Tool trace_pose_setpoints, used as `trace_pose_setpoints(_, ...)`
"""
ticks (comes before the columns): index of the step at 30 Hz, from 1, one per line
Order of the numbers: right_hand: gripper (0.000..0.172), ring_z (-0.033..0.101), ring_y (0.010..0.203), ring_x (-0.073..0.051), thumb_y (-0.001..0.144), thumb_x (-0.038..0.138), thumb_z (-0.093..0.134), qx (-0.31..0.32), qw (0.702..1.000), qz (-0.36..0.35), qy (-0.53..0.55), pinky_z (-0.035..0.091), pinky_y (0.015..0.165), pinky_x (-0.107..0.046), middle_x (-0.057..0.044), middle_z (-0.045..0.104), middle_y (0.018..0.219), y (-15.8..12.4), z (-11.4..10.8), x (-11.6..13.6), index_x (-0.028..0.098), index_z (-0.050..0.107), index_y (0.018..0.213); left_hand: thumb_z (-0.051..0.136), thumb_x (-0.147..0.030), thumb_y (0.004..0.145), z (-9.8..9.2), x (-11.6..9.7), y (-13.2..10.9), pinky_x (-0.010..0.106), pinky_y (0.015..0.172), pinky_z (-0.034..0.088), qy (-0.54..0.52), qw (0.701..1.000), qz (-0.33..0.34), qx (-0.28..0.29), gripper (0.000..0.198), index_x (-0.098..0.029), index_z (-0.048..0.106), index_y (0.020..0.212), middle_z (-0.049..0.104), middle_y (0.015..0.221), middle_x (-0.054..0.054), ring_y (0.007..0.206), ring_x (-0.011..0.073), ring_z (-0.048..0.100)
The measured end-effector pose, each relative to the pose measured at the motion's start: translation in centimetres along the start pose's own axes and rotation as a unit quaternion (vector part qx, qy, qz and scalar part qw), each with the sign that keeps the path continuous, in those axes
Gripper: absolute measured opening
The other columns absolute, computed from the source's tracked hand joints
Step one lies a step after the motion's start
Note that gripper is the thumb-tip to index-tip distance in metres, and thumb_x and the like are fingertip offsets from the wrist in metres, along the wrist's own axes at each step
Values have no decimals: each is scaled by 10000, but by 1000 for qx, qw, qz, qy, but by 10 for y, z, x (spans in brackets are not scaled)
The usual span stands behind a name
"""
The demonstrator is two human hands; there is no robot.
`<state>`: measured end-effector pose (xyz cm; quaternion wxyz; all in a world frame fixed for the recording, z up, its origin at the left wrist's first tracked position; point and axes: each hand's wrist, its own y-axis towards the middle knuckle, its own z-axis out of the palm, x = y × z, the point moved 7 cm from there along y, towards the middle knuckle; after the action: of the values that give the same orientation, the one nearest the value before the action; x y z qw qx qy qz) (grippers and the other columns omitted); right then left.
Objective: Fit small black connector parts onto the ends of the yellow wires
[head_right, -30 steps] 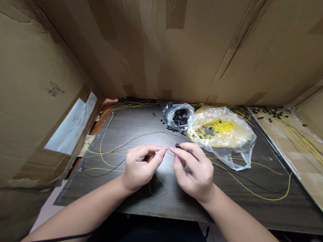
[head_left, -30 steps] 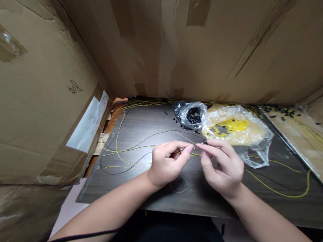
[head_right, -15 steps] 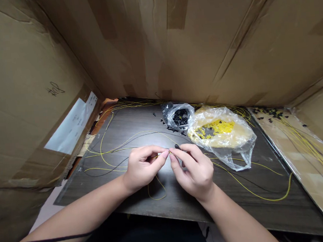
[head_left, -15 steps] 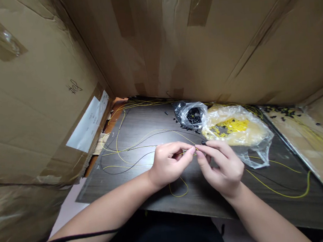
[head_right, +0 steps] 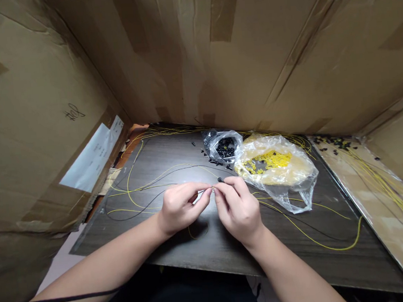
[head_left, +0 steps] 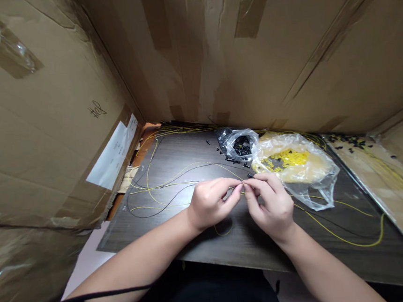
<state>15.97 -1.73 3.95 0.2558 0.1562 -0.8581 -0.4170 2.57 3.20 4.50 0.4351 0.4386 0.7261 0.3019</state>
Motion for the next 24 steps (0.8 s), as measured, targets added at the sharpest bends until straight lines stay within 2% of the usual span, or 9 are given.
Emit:
trace_pose_setpoints(4, 154, 643, 794, -182, 920, 129, 601, 11, 1000, -5, -19, 574, 674, -312, -114, 622, 997, -1, 3, -1, 182, 645, 1057, 644, -180, 905, 1, -3, -3, 214, 565, 478, 97, 992, 77, 20, 171, -126, 679, 1064, 723, 734, 11, 556, 91, 624)
trace_pose_setpoints(9, 169, 637, 804, -187, 910, 105, 603, 6, 1000, -1, -12, 568, 696, -317, -109, 624, 971, 0, 4, 1, 177, 639, 1059, 665, -198, 901, -1, -9, -4, 238, 517, 403, 161, 977, 142, 13, 181, -117, 672, 1063, 637, 618, -27, 515, 92, 565)
trace_pose_setpoints(17, 304, 657, 840, -175, 911, 39, 584, -20, 997, 39, 64, 591, 748, -330, -103, 629, 1010, -1, 3, 5, 194, 664, 1159, 644, -208, 911, -5, -15, -2, 240, 510, 363, 195, 965, 175, -8, 237, -88, 654, 1115, 580, 577, -22, 504, 97, 515)
trace_pose_setpoints(24, 391, 646, 677, -106, 929, 9, 532, 10, 977, 90, 192, 589, 590, -254, -76, 587, 1008, -3, 9, 9, 227, 669, 1223, 659, -209, 905, -11, -13, -1, 246, 487, 344, 189, 964, 184, -10, 258, -93, 646, 1135, 574, 559, -36, 473, 86, 506)
